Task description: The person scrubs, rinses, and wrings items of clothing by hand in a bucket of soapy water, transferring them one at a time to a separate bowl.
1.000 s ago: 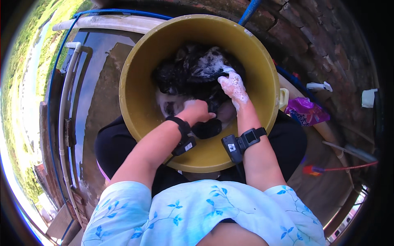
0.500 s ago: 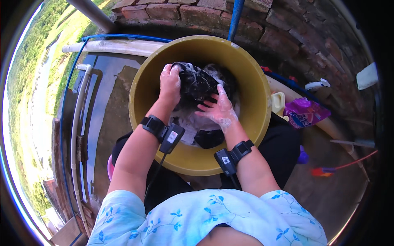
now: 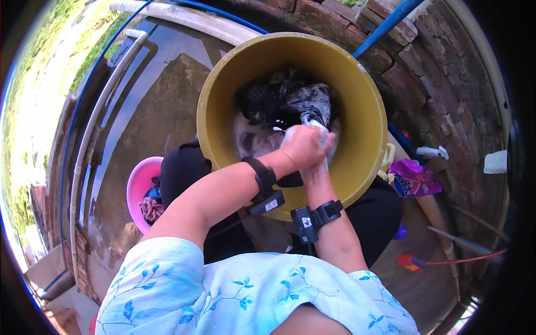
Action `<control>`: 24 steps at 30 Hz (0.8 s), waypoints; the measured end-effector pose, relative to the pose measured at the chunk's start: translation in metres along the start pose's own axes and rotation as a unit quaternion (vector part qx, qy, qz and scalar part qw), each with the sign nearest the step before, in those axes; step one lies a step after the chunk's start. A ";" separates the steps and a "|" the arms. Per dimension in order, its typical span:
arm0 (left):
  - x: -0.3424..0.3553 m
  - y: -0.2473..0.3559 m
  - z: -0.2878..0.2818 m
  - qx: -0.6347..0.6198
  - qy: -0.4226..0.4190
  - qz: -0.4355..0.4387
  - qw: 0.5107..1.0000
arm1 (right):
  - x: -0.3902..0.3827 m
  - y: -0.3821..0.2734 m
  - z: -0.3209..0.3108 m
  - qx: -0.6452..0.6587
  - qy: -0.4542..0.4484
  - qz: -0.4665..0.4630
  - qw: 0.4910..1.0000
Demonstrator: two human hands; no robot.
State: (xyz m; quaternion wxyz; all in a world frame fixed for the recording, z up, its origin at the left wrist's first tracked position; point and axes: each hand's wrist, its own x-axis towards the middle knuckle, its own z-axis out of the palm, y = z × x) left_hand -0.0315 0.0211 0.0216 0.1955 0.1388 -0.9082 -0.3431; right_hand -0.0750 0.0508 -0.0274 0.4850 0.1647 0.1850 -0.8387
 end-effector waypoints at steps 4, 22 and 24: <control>0.022 -0.004 -0.014 -0.044 0.053 -0.002 0.998 | -0.001 -0.015 -0.005 0.118 -0.083 0.002 0.990; 0.036 -0.012 -0.083 -0.250 0.044 -0.153 0.955 | -0.037 -0.023 0.098 -0.257 0.095 0.076 0.959; 0.024 0.026 -0.067 -0.227 -0.028 -0.013 0.973 | -0.012 -0.057 0.069 -0.252 -0.009 0.069 0.965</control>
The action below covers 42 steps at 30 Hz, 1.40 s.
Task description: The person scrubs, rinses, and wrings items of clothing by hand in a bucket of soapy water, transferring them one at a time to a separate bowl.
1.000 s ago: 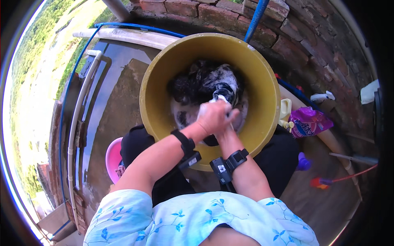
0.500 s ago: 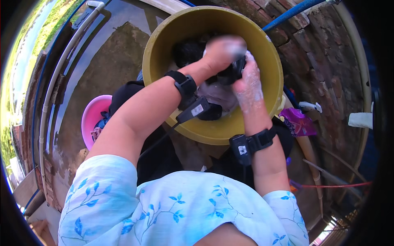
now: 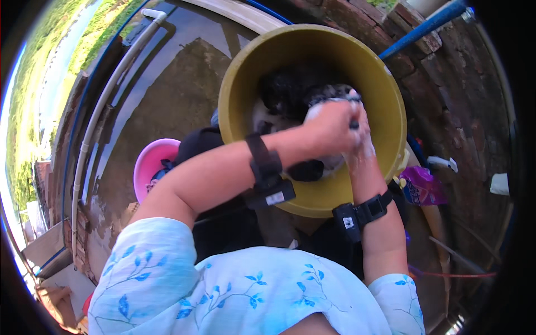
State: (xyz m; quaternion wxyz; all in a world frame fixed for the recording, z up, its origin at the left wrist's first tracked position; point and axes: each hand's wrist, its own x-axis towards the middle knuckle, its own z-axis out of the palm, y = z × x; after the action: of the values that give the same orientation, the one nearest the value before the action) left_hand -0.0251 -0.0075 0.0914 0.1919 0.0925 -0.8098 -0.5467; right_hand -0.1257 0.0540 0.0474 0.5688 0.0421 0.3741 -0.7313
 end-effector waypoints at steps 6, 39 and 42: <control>0.020 -0.040 0.014 0.214 0.094 -0.025 0.972 | 0.024 0.038 -0.072 0.029 0.047 -0.106 0.993; 0.024 -0.038 0.020 0.109 0.059 -0.100 0.987 | 0.006 0.029 0.010 0.116 0.078 -0.103 0.985; 0.020 -0.044 0.037 0.139 0.102 0.009 0.985 | 0.004 0.025 0.001 0.101 0.036 -0.100 0.989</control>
State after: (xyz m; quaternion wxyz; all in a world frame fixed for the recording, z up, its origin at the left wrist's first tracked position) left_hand -0.0607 -0.0004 0.0426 0.2636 0.1668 -0.8548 -0.4147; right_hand -0.1047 0.0477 0.0335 0.4718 0.0877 0.3211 -0.8165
